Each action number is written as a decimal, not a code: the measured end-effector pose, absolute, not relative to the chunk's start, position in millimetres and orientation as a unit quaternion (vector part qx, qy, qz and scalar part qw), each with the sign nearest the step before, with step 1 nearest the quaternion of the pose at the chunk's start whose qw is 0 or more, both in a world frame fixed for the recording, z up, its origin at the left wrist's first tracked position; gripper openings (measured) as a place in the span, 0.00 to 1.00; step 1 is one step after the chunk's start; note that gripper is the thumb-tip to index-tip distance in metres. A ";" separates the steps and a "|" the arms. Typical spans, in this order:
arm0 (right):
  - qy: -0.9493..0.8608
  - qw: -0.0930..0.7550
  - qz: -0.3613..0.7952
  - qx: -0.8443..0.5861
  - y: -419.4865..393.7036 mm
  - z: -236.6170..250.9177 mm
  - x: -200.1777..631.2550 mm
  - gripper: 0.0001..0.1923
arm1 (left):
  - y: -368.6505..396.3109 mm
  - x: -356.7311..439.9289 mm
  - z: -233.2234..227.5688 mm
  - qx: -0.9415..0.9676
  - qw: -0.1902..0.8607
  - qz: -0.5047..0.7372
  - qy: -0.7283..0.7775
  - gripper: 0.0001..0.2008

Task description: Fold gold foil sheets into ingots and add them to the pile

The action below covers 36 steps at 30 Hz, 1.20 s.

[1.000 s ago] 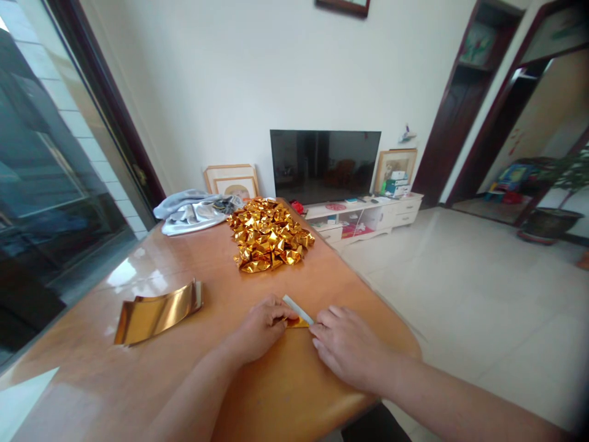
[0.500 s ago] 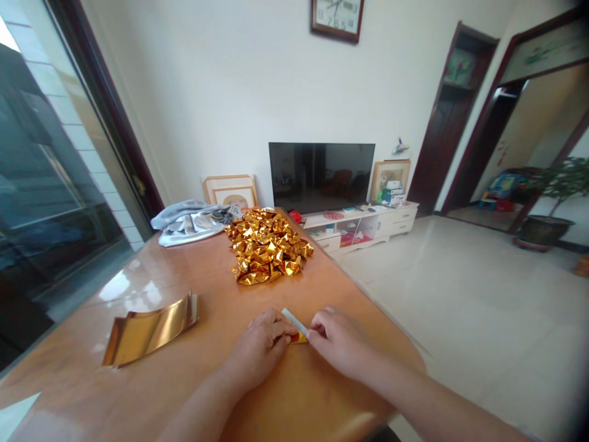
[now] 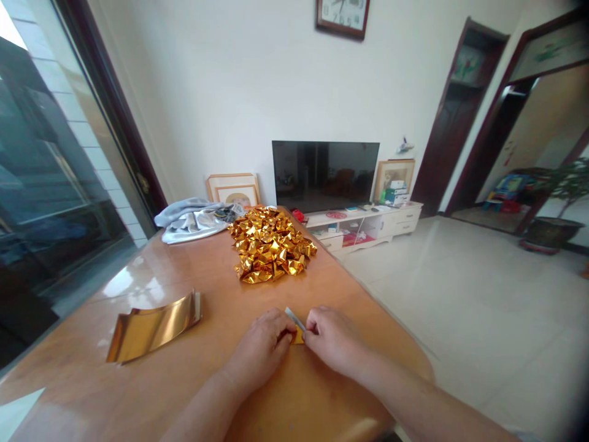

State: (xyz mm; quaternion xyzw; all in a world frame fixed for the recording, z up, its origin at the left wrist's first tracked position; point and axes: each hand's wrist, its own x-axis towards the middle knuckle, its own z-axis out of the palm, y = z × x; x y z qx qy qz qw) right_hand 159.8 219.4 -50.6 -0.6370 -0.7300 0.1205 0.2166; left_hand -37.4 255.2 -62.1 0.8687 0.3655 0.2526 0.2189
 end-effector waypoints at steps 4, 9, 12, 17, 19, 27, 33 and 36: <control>-0.753 0.203 0.067 -0.622 211.8 -48.8 154.5 0.04 | 254.6 -37.0 -58.7 0.876 0.211 0.247 0.356 0.10; -0.789 0.149 0.004 -0.596 199.3 -44.1 149.2 0.07 | 254.1 -37.9 -59.0 0.867 0.221 0.262 0.361 0.09; -0.808 0.131 -0.014 -0.574 191.8 -42.5 147.0 0.08 | 253.9 -38.6 -61.0 0.852 0.224 0.288 0.375 0.15; -0.816 0.134 -0.005 -0.563 186.4 -43.4 147.8 0.09 | 254.6 -40.6 -57.9 0.872 0.207 0.270 0.353 0.16; -0.810 0.149 0.023 -0.567 188.3 -43.2 151.1 0.09 | 255.2 -42.0 -55.2 0.876 0.197 0.254 0.360 0.13; -0.756 0.226 0.169 -0.590 209.8 -33.8 166.1 0.09 | 254.5 -43.2 -51.4 0.876 0.199 0.249 0.362 0.08; -0.750 0.208 0.131 -0.614 219.1 -41.7 156.0 0.05 | 257.5 -46.1 -57.7 0.846 0.145 0.267 0.439 0.18; -0.757 0.214 0.122 -0.605 221.2 -46.8 152.8 0.04 | 260.3 -49.1 -61.6 0.832 0.122 0.255 0.477 0.19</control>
